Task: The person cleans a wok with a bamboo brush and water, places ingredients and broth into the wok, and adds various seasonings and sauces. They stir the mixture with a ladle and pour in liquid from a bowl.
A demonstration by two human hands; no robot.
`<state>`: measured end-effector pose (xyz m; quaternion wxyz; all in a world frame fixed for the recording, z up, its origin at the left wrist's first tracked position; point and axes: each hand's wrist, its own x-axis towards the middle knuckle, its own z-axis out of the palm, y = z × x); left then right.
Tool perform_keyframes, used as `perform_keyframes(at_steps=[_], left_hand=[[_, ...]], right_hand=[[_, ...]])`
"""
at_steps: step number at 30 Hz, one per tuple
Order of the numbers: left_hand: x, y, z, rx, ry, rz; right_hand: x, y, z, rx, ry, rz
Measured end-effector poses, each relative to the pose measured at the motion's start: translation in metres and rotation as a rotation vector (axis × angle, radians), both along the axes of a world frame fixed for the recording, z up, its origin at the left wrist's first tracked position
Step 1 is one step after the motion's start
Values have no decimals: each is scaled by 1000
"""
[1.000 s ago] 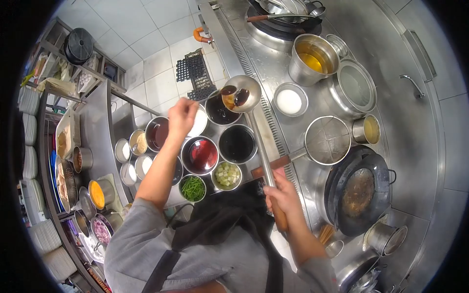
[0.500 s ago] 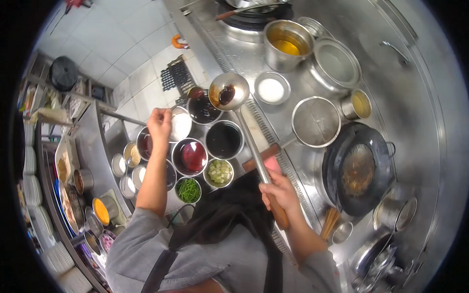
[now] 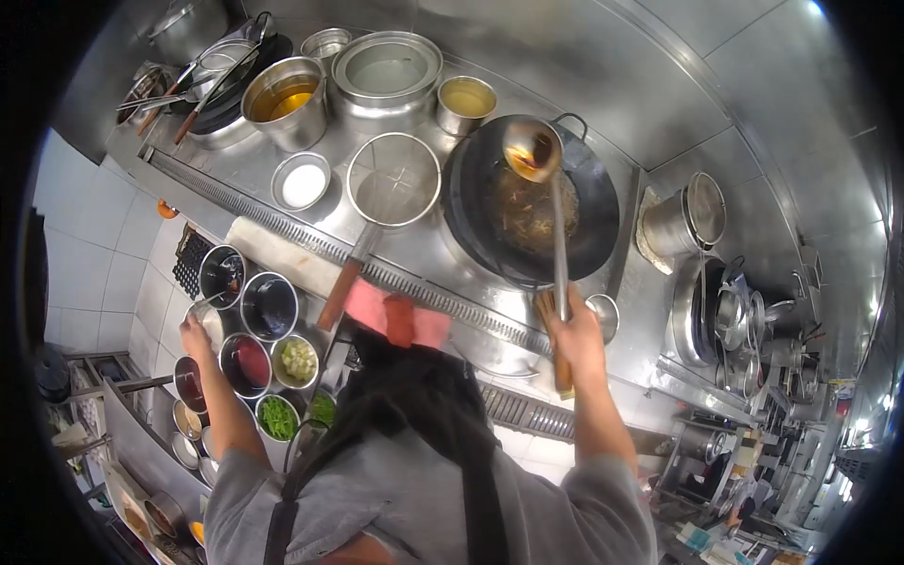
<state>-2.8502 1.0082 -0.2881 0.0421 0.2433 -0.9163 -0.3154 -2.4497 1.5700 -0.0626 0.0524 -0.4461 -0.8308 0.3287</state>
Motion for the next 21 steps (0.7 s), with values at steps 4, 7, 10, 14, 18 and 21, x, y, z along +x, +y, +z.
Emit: perform_keyframes(at_steps=[4, 7, 10, 14, 18, 21], left_hand=[[54, 7, 5, -135, 187, -21], [109, 25, 20, -103, 260, -90], [171, 49, 26, -104, 251, -153], [257, 102, 37, -202, 195, -273], [322, 144, 36, -79, 126, -354], [355, 152, 18, 29, 31, -402]], right_hand=[[47, 97, -70, 438, -206, 150], [62, 107, -83, 292, -170, 171], [77, 120, -93, -934, 434, -184], [74, 110, -84, -1007, 513, -201], [106, 156, -104, 119, 48, 356], [105, 166, -80, 239, -191, 288]])
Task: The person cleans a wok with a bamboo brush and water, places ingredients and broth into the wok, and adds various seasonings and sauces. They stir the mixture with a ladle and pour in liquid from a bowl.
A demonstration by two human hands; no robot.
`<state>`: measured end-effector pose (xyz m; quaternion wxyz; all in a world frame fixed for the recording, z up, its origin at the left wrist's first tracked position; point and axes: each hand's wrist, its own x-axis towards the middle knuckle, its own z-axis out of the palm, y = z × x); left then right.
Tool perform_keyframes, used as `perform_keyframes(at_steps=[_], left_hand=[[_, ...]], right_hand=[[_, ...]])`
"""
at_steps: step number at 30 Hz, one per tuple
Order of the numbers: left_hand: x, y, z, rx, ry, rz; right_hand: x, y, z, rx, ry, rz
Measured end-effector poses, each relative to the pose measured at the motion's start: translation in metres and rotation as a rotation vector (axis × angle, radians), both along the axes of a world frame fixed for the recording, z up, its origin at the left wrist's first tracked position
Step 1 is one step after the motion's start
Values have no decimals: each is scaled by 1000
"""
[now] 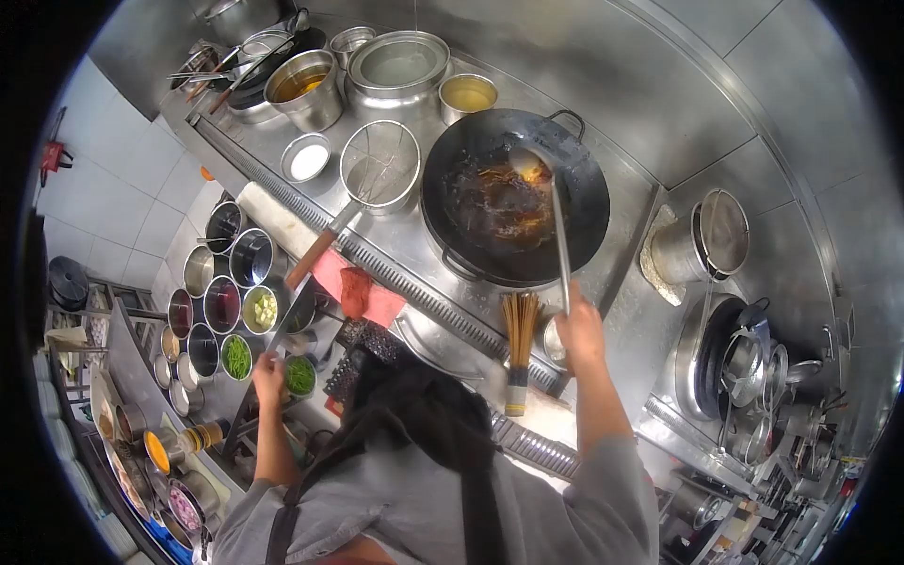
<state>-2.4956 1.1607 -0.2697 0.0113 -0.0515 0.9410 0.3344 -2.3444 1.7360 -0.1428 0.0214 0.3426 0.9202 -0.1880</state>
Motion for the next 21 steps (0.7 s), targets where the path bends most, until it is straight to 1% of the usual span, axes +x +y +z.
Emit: perform_keyframes(at_steps=[1, 2, 3, 4, 5, 6, 7, 8, 9, 10, 11, 13, 14, 15, 16, 17, 18, 19, 20, 21], left_hand=[[5, 2, -5, -10, -50, -40], [11, 3, -10, -5, -39, -40], [17, 10, -11, -18, -113, -92], [22, 14, -11, -34, -190, -144], [25, 16, -14, -29, -182, -143], [25, 17, -18, -26, -197, -194], [26, 20, -22, -22, -215, -246], [24, 24, -28, -87, -275, -278], [23, 30, -32, -81, -272, -281], [21, 39, -37, -91, -291, -351], [20, 48, -42, -102, -312, -423], [19, 75, -48, -80, -367, -435], [20, 90, -54, -56, -387, -497], [25, 103, -67, -38, -402, -533], [30, 116, -80, -18, -417, -568], [35, 133, -99, -61, -572, -741], [37, 152, -123, -103, -719, -913], [46, 172, -150, -102, -698, -1029], [61, 190, -180, -99, -684, -1143], [76, 207, -216, -77, -695, -1146]], right_hand=[[1, 6, -5, 85, -1, -41], [1, 10, -17, 99, 6, -45], [0, 10, -30, 106, 19, -44], [-1, 4, -38, 94, 76, -34], [0, -2, -46, 81, 131, -25], [-9, -14, -25, -479, 176, -213], [-7, -14, -26, -473, 180, -212], [-3, -12, -31, -790, 277, -279], [-2, -16, -26, -1109, 375, -344], [5, -23, -12, -1167, 441, -386], [11, -25, -8, -1157, 447, -389], [31, -16, -4, -560, 224, -123], [47, 6, -49, -241, 217, 18], [46, 5, -48, -229, 203, 16], [40, -5, -45, -35, 134, 17], [30, -16, -43, 161, 69, 21], [16, -26, -42, 102, 52, -51], [10, -33, -48, 201, 44, 19], [1, -37, -57, 125, 92, 5], [-2, -35, -66, 44, 134, -13]])
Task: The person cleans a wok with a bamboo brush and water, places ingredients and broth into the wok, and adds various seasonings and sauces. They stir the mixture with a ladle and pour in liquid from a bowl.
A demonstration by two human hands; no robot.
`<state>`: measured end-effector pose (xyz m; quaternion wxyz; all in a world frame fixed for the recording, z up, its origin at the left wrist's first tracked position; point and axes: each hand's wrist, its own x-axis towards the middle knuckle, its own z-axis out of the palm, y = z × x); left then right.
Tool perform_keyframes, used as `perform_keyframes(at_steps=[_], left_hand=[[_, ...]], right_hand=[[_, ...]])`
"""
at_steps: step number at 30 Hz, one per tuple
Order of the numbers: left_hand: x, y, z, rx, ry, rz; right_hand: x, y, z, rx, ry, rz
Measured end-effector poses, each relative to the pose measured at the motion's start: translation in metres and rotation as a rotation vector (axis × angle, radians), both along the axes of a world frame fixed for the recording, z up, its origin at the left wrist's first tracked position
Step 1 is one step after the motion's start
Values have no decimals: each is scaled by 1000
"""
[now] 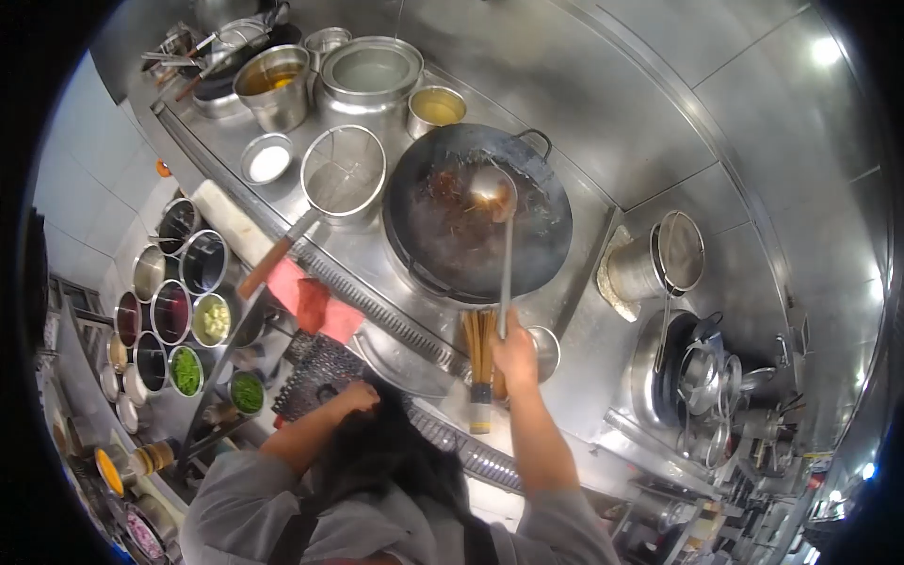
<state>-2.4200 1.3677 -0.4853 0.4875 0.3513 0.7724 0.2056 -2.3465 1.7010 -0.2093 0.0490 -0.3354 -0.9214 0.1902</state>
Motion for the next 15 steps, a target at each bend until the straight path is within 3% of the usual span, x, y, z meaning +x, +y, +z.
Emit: perform_keyframes(at_steps=[1, 3, 4, 7, 8, 10, 15], left_hand=[[17, 19, -37, -64, -98, -64], [53, 51, -87, -127, -262, -160], [70, 70, -105, -97, -300, -159], [108, 120, -138, -11, -393, -107], [119, 129, -147, 5, -419, -82], [138, 140, -157, 36, -453, -37], [168, 130, -164, 80, -501, 35]], right_hand=[[-1, 6, 7, 10, -24, 1], [1, 11, 33, -1121, 249, -324], [13, 17, 29, -1114, 229, -358], [24, 17, 41, -71, -151, 34], [26, 17, 31, -77, -173, 19], [35, 21, 16, 199, -108, 145], [36, 23, 3, 42, -42, 56]])
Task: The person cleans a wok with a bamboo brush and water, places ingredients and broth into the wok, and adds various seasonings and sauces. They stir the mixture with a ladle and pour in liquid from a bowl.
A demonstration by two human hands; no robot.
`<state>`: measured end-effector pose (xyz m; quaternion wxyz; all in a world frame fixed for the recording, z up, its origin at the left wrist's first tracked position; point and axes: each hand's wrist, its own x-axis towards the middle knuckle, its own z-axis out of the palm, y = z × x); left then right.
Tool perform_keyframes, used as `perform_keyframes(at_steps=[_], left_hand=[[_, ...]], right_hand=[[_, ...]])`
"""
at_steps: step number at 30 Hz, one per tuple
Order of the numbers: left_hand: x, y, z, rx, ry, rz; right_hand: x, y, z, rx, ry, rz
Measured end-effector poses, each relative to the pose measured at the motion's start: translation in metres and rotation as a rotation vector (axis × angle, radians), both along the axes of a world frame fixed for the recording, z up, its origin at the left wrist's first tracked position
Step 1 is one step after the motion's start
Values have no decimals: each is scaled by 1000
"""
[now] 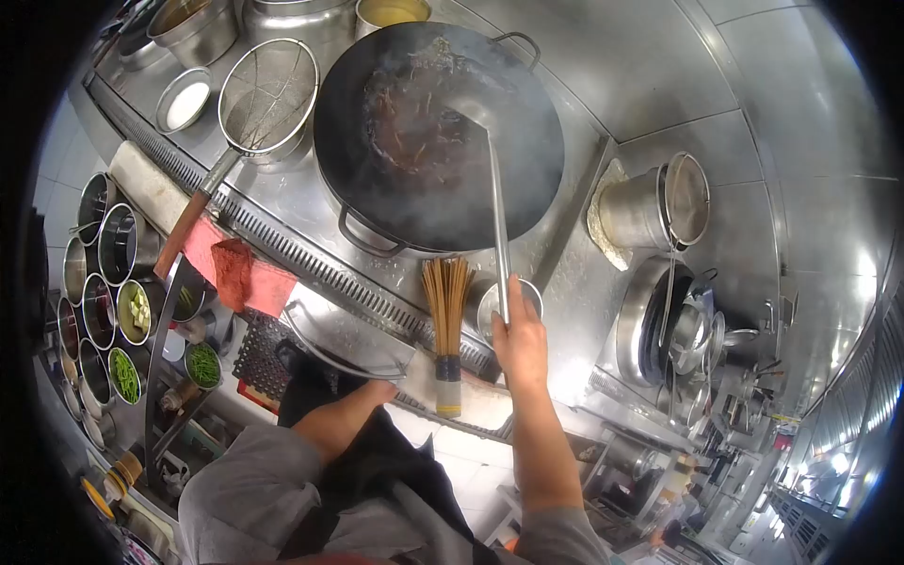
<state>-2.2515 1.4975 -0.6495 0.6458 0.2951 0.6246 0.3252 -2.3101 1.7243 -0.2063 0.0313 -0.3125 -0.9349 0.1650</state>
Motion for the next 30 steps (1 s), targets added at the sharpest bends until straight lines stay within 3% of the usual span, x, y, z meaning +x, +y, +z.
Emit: perform_keyframes(at_steps=[6, 8, 15, 21, 23, 24, 26, 27, 29, 30], left_hand=[[10, -13, 3, 2, -10, 14], [7, -9, 2, -3, 1, 15], [0, 15, -4, 2, 18, 60], [4, -26, -21, 166, -119, 95], [-2, -57, -36, 277, -214, 128], [-10, -78, -40, 307, -231, 130], [-63, -100, 16, 151, 148, 38], [-86, -111, 41, -10, 506, -53], [-123, -165, 21, 57, 680, -45], [-147, -183, 46, -105, 690, -56]], right_hand=[[-1, -3, -3, -26, 125, -37], [-2, -5, 6, -120, 21, -113], [2, -6, -4, -104, 79, -112], [-1, -1, -8, -146, 27, -157], [-24, -10, 21, -1087, 352, -441], [-29, -13, 33, -1192, 370, -517], [-14, 0, 41, -1214, 366, -500], [-4, 10, 43, -1227, 349, -492], [-2, 25, 41, -1210, 320, -382], [-6, 24, 40, -940, 224, -319]])
